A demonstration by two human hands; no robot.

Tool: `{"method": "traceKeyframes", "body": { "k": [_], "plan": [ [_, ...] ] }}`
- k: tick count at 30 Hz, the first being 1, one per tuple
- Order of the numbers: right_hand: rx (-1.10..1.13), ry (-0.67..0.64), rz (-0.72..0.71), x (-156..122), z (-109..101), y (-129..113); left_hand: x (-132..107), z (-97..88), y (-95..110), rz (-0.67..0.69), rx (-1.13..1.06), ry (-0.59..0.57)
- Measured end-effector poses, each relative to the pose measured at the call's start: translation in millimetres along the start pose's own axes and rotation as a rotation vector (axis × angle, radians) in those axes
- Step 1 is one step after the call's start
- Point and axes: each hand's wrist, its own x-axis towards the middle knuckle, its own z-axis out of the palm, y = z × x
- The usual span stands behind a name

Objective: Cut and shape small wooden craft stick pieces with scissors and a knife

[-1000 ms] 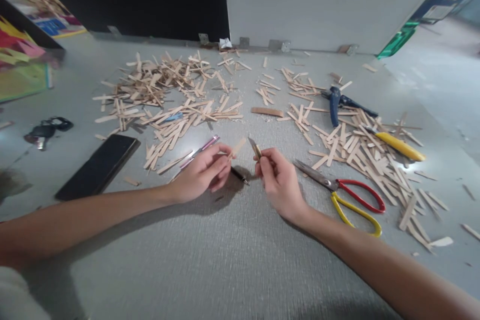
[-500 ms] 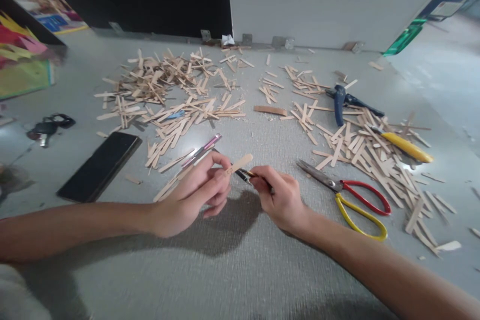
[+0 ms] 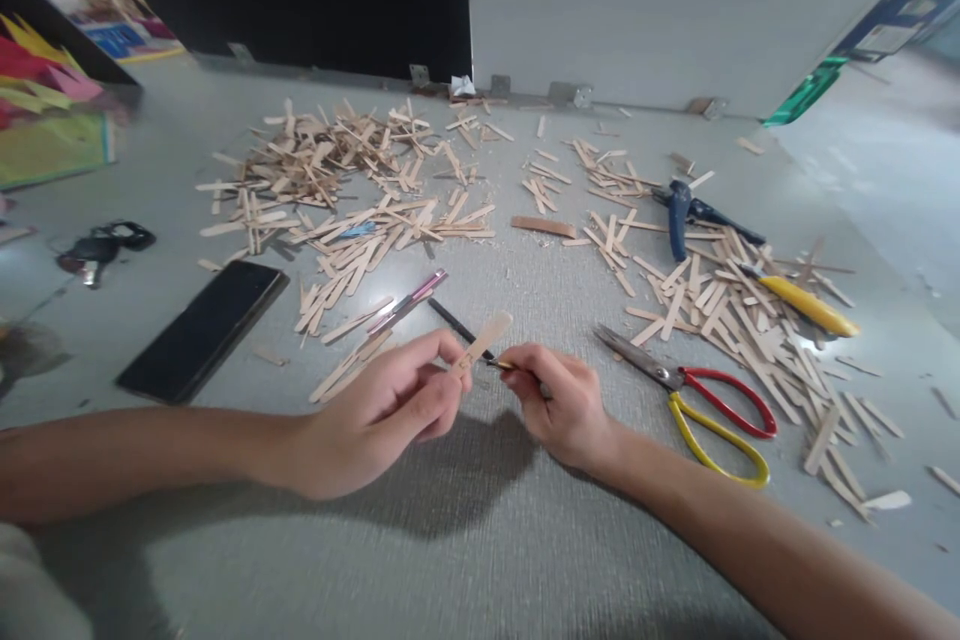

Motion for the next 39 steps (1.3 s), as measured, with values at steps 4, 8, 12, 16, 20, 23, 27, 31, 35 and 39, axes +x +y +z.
{"method": "traceKeyframes", "body": {
  "k": [4,8,12,16,20,23,27,31,35,39],
  "plan": [
    [-0.012,-0.006,-0.019,0.6,-1.5,-1.2,-0.3,-0.3,3.2,-0.015,0.051,0.01],
    [-0.032,0.003,-0.029,-0.6,-1.5,-2.0,-0.7,-0.2,5.4,-0.034,0.1,0.017],
    [-0.058,0.025,-0.028,-2.9,-0.6,-3.3,-0.6,-0.2,5.8,-0.026,0.139,-0.004],
    [-0.077,0.026,-0.032,-3.8,0.1,-4.3,0.1,-0.4,6.4,-0.036,0.155,-0.02],
    [-0.081,0.033,-0.055,-5.1,1.8,-2.8,1.1,-0.6,6.6,-0.05,0.142,-0.04],
    [-0.084,0.056,-0.08,-6.9,3.5,-1.0,1.6,-1.0,5.6,-0.058,0.136,-0.034],
    [-0.1,0.088,-0.086,-9.0,4.9,-0.1,1.9,-1.9,4.4,-0.082,0.121,-0.031],
    [-0.114,0.115,-0.088,-9.6,5.4,-1.0,2.9,-2.2,3.7,-0.104,0.066,-0.036],
    [-0.127,0.123,-0.088,-9.1,6.1,-1.6,5.2,-2.8,2.0,-0.157,-0.025,-0.069],
    [-0.138,0.126,-0.089,-9.6,6.3,-2.1,7.7,-4.3,-0.2,-0.191,-0.074,-0.093]
  ]
}}
